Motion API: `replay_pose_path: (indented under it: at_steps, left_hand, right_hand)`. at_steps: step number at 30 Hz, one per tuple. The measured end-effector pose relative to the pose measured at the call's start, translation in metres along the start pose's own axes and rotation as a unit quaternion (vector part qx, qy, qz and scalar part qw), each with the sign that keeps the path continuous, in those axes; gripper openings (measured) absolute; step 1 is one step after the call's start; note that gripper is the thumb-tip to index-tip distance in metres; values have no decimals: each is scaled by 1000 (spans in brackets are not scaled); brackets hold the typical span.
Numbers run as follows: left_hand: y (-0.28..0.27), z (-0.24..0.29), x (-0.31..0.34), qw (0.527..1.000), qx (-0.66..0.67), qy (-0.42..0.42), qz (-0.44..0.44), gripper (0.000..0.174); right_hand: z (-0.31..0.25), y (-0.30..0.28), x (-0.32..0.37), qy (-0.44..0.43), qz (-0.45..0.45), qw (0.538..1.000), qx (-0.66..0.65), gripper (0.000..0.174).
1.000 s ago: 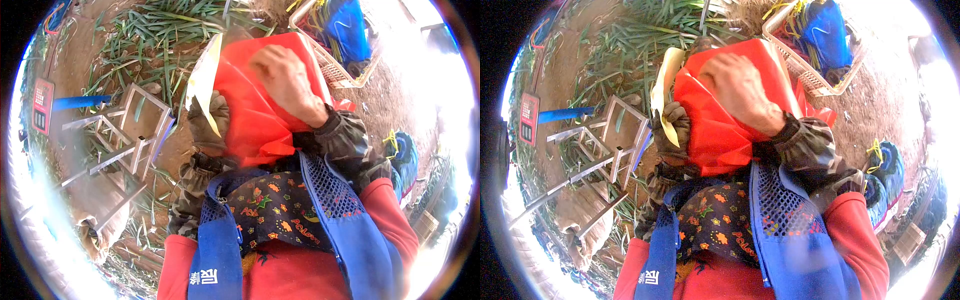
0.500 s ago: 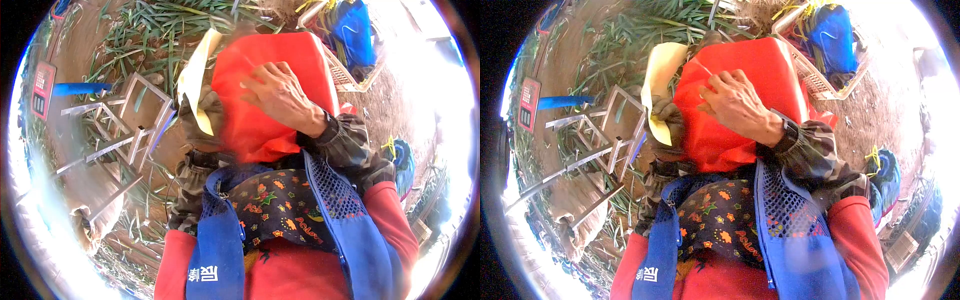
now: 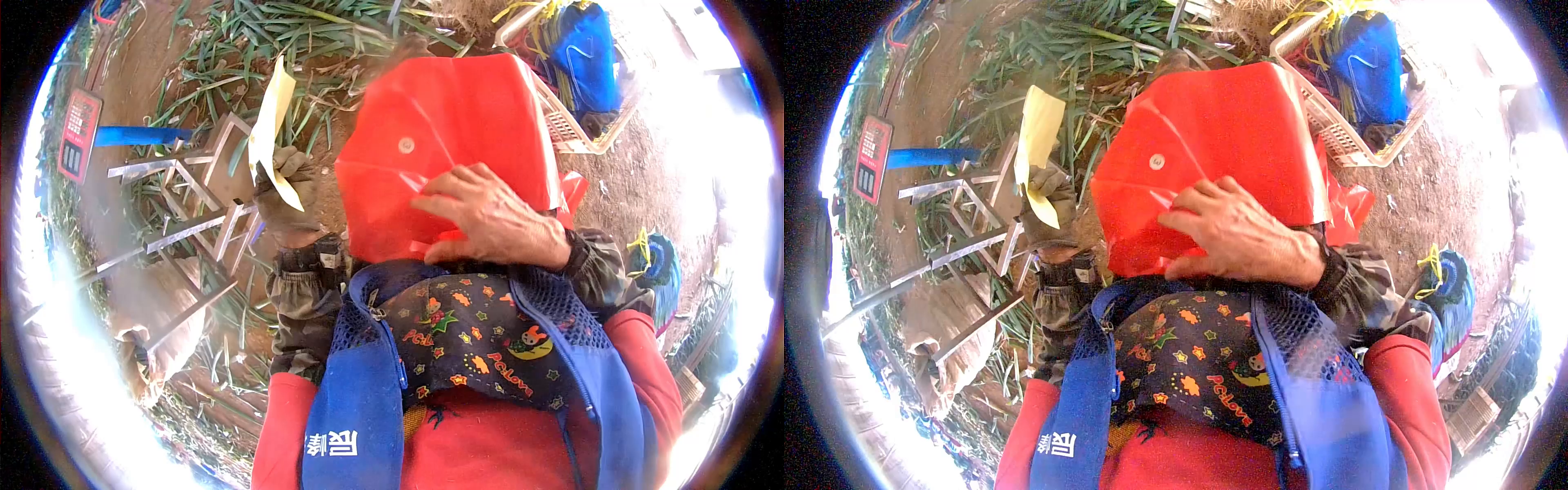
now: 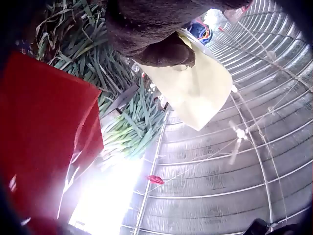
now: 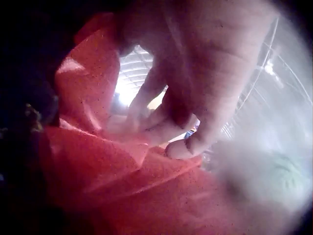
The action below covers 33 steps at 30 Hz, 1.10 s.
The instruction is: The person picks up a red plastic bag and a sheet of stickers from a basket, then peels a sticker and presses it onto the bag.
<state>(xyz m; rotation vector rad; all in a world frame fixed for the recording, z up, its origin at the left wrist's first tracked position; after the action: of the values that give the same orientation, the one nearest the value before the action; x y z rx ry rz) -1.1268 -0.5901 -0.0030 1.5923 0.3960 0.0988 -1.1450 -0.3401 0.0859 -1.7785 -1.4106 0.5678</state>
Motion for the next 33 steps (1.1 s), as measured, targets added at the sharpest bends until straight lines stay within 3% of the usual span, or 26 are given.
replay_pose_path:
  at_steps: [1,2,5,8,11,12,13,14,15,16,17,18,23,27,30,31,33]
  left_hand:
    - [-2,1,-1,1000,2,-12,-4,25]
    - [-7,3,1,999,-7,0,38,22]
    - [-5,-6,-6,999,8,-36,-20,25]
    - [-2,-11,-4,997,-51,-12,48,13]
    - [5,-17,-8,996,-81,-25,30,14]
    - [2,-16,-7,992,-121,-31,32,14]
    - [-3,-13,-8,986,-160,-39,34,14]
    - [-6,-13,-9,978,-200,-47,35,14]
    - [-4,-21,-11,985,-155,-55,49,15]
    - [2,-34,-13,990,-109,-64,63,16]
    - [4,-43,-14,992,-63,-73,78,18]
    - [4,-50,-14,992,-58,-76,85,17]
    - [-3,-70,-12,984,-102,-93,114,17]
    - [-10,-78,-9,971,-163,-105,136,16]
    - [-10,-79,-5,953,-230,-113,159,16]
    - [-10,-79,-3,944,-260,-116,168,16]
    - [-9,-78,1,919,-323,-124,189,16]
  right_hand:
    - [-3,5,4,-24,-1,1000,-4,55]
    - [-4,7,6,-37,27,999,-6,44]
    - [1,17,6,-36,-42,998,7,32]
    - [4,13,5,-39,-47,998,-15,22]
    - [41,-32,25,73,116,985,-106,16]
    - [57,-54,44,164,212,946,-184,14]
    - [97,-54,72,202,312,888,-271,14]
    - [118,-70,98,180,412,848,-280,11]
    - [138,-77,129,227,460,798,-316,10]
    - [151,-81,151,201,537,754,-320,11]
    - [151,-84,171,233,579,719,-305,11]
    - [175,-75,200,226,603,714,-275,13]
    - [223,8,306,378,651,628,-197,14]
    - [273,146,414,530,616,565,-141,15]
    - [268,224,430,528,609,537,-247,13]
    - [276,257,431,439,630,526,-365,17]
    - [284,293,436,601,462,552,-347,23]
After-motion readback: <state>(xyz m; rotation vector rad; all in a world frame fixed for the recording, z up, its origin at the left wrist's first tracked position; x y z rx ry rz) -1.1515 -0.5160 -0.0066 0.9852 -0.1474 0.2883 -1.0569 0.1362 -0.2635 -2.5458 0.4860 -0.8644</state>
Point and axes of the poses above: each hand's wrist, its own x-axis away from the middle knuckle, its own y-axis out of the palm, z = x × y, the point moved 7 cm from there along -x, towards the middle knuckle, and after that the axes turned 12 degrees about -z, right-handed, at the moved point
